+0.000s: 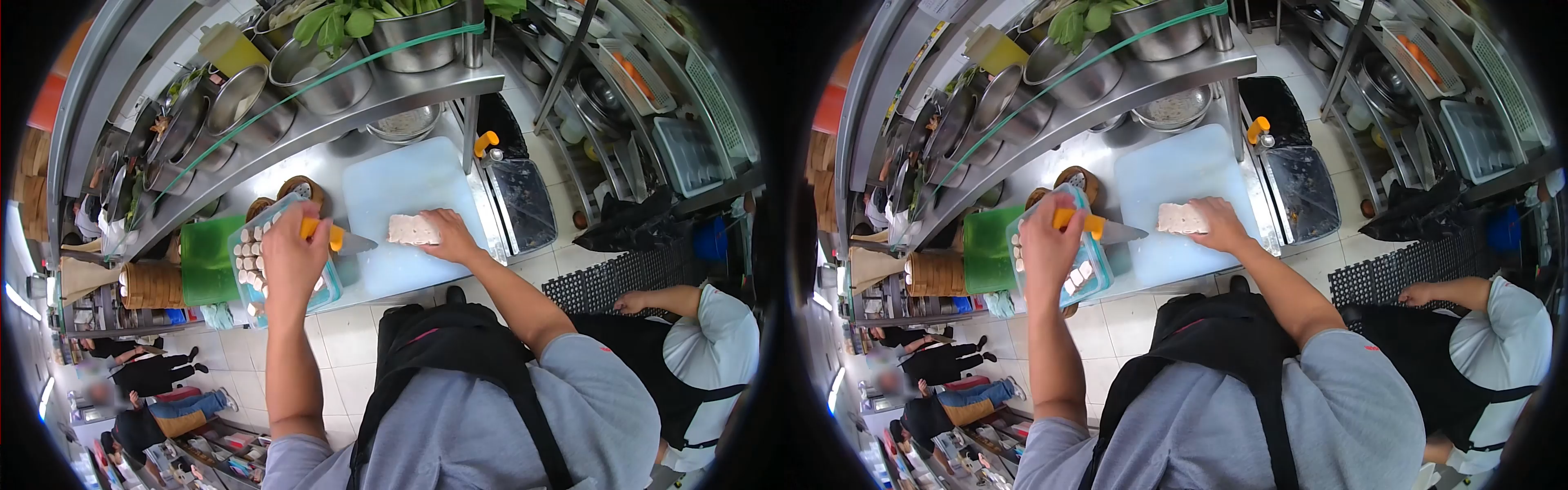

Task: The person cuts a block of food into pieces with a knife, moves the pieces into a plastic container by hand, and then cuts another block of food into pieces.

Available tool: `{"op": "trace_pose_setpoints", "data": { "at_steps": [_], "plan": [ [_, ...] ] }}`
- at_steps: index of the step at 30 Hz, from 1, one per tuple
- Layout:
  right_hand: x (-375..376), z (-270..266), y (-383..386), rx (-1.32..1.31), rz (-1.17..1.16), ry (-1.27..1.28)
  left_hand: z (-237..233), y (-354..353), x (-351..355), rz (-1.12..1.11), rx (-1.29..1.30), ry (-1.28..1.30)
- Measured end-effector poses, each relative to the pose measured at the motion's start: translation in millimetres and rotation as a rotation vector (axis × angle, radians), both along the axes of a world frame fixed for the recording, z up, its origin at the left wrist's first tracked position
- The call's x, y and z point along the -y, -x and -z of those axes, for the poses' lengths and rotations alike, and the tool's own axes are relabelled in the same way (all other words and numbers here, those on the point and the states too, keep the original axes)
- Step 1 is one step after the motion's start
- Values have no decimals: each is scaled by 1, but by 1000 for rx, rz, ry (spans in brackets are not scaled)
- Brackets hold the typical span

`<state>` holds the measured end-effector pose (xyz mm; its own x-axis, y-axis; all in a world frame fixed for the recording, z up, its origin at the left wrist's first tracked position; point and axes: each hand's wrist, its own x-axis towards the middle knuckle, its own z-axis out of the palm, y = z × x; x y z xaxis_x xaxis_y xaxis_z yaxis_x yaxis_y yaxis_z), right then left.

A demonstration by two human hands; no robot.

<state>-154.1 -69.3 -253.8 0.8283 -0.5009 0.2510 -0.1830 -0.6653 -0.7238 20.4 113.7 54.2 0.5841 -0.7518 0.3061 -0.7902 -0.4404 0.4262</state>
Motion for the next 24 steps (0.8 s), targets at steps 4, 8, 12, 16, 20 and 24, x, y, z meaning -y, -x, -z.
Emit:
{"op": "trace_pose_setpoints", "data": {
  "at_steps": [4, 8, 12, 16, 20, 24],
  "plan": [
    [2, 3, -1, 18, -8, 4, 46, -20, 21, 66, -283, 450],
    [-11, -19, -9, -161, 16, 30, 72, -24, 36, 369, -794, 810],
    [-17, -14, -19, -163, 46, 56, 62, -21, 31, 421, -872, 709],
    [-18, -4, -20, -77, 94, 79, 37, 2, 36, 513, -827, 868],
    [-16, 0, -22, 17, 96, 99, 45, 9, 46, 521, -776, 927],
    [-17, 1, -21, -7, 102, 104, 47, 8, 48, 485, -755, 942]
  ]
}}
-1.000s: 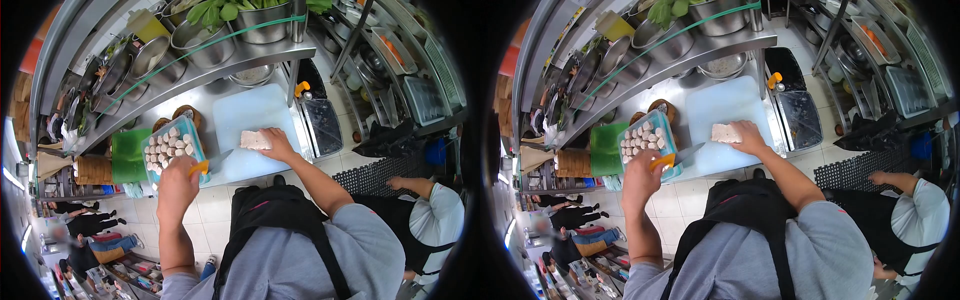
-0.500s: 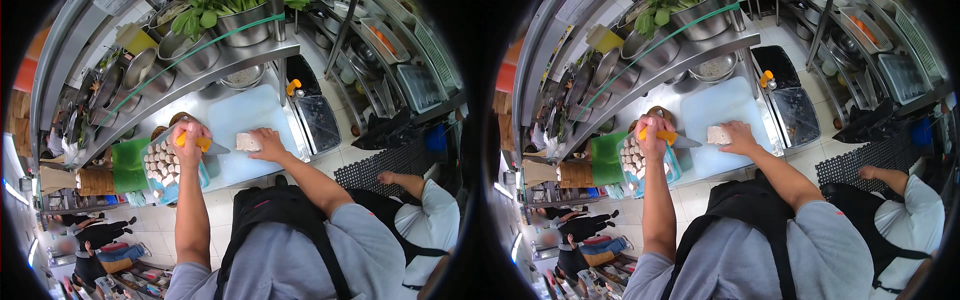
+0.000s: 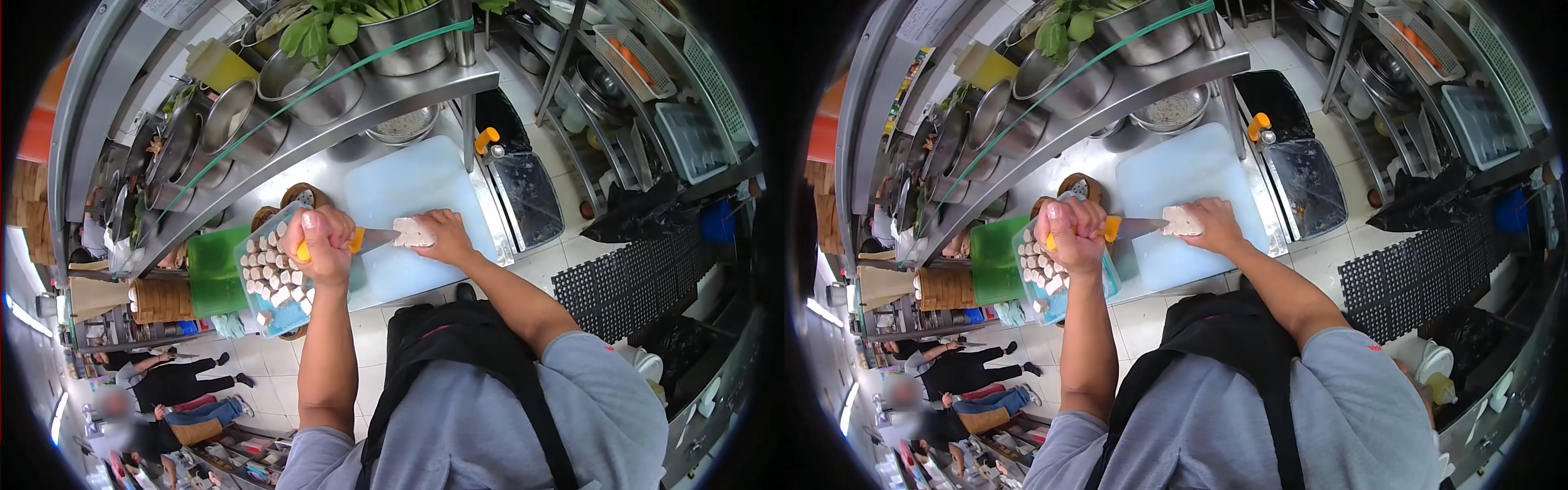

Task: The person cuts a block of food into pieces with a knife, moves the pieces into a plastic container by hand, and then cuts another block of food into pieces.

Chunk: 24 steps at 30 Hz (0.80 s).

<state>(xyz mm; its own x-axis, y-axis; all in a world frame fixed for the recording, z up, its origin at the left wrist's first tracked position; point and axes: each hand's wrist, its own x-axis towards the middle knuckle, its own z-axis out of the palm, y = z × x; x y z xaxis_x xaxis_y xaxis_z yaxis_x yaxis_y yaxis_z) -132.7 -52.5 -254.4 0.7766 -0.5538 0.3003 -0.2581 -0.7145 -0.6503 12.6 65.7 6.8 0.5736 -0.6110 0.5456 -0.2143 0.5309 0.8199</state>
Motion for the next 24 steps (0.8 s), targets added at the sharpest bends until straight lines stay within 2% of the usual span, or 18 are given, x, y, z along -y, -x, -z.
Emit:
{"op": "trace_pose_setpoints", "data": {
  "at_steps": [5, 24],
  "plan": [
    [0, -1, 0, 7, -2, -12, -4, 0, 2, -1, -75, 52],
    [0, -2, 0, -32, 5, -19, 1, 0, 6, -56, -21, -7]
  ]
}}
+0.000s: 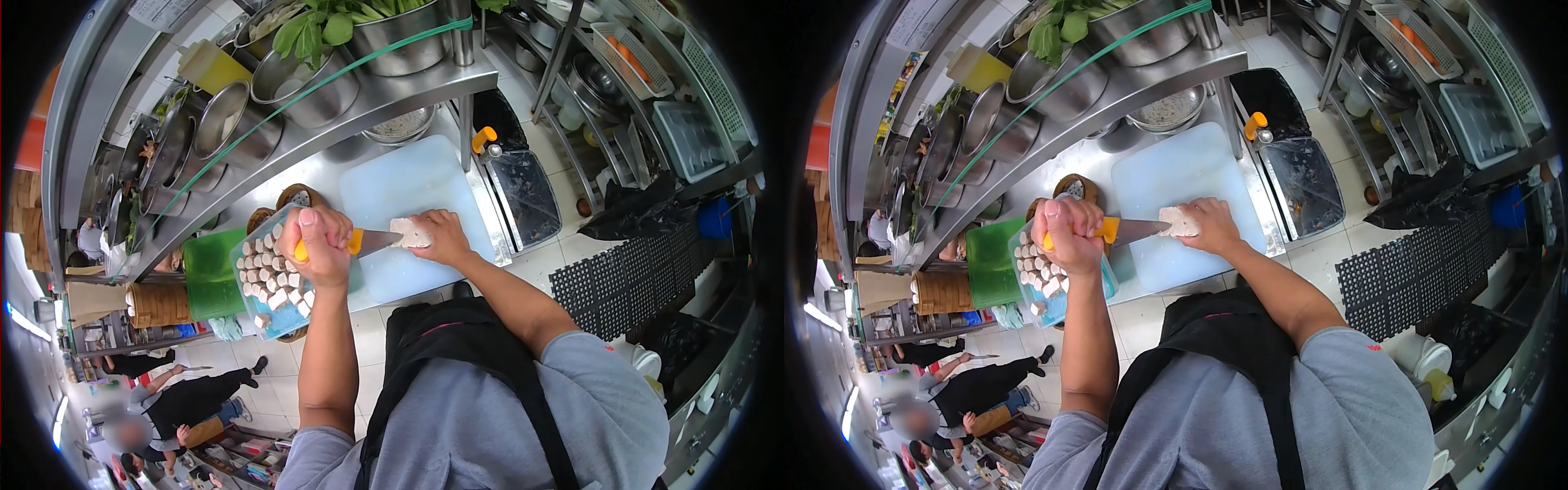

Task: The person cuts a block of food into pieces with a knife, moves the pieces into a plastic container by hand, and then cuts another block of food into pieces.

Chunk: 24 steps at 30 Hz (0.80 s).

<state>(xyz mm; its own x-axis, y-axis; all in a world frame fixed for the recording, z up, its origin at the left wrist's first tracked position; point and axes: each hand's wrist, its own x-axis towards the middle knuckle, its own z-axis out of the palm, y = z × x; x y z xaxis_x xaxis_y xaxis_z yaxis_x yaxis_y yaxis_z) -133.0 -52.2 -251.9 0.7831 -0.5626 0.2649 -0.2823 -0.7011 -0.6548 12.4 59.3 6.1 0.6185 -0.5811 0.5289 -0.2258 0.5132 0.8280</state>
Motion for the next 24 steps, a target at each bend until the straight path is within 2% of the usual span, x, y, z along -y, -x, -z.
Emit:
{"op": "trace_pose_setpoints", "data": {
  "at_steps": [24],
  "plan": [
    [0, -4, 1, -9, 3, -12, -2, 5, 3, -34, 10, 0]
  ]
}}
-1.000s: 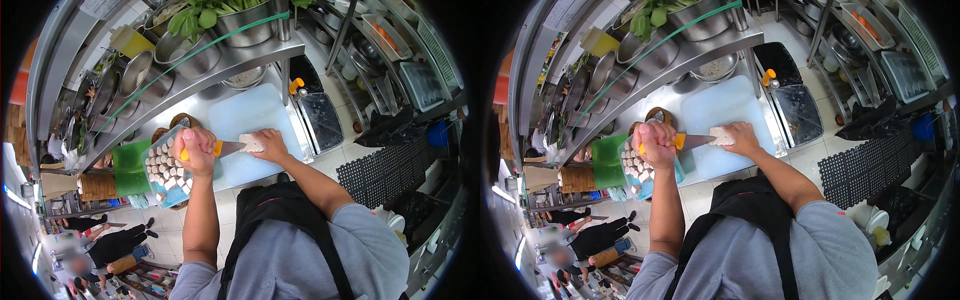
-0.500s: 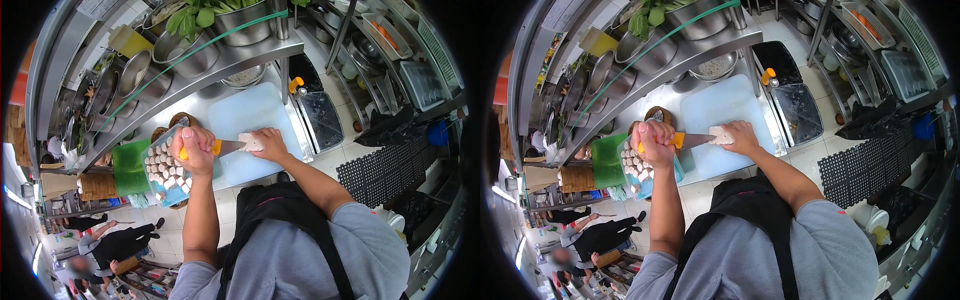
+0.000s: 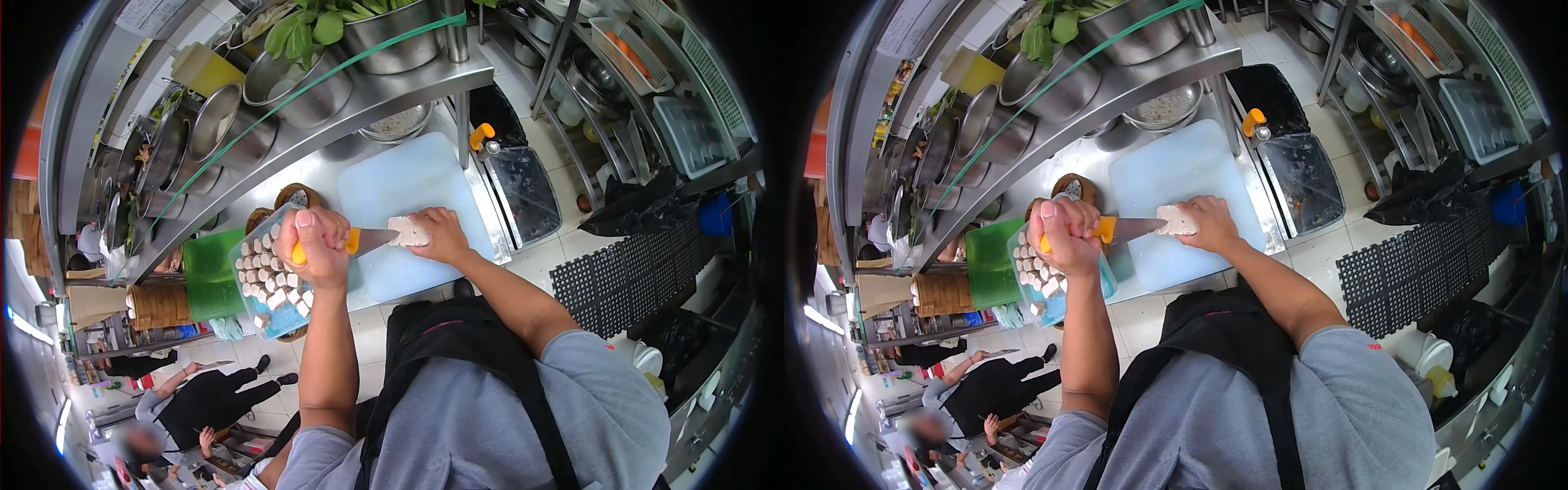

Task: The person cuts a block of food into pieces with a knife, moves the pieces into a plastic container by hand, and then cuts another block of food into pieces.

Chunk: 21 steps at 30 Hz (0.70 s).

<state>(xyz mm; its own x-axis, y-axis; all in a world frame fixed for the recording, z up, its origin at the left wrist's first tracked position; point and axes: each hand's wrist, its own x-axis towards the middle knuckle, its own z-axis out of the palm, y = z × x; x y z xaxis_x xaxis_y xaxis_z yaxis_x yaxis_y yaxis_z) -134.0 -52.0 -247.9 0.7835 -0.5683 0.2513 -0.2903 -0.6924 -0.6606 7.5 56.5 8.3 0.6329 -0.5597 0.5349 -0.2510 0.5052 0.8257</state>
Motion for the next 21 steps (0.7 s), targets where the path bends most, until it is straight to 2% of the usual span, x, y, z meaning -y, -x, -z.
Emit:
{"op": "trace_pose_setpoints", "data": {
  "at_steps": [14, 21],
  "plan": [
    [0, 2, -1, 0, 0, 3, 1, 2, 9, -66, -5, -55],
    [1, 4, -2, 57, -6, 20, 3, -4, 21, -72, -103, -90]
  ]
}}
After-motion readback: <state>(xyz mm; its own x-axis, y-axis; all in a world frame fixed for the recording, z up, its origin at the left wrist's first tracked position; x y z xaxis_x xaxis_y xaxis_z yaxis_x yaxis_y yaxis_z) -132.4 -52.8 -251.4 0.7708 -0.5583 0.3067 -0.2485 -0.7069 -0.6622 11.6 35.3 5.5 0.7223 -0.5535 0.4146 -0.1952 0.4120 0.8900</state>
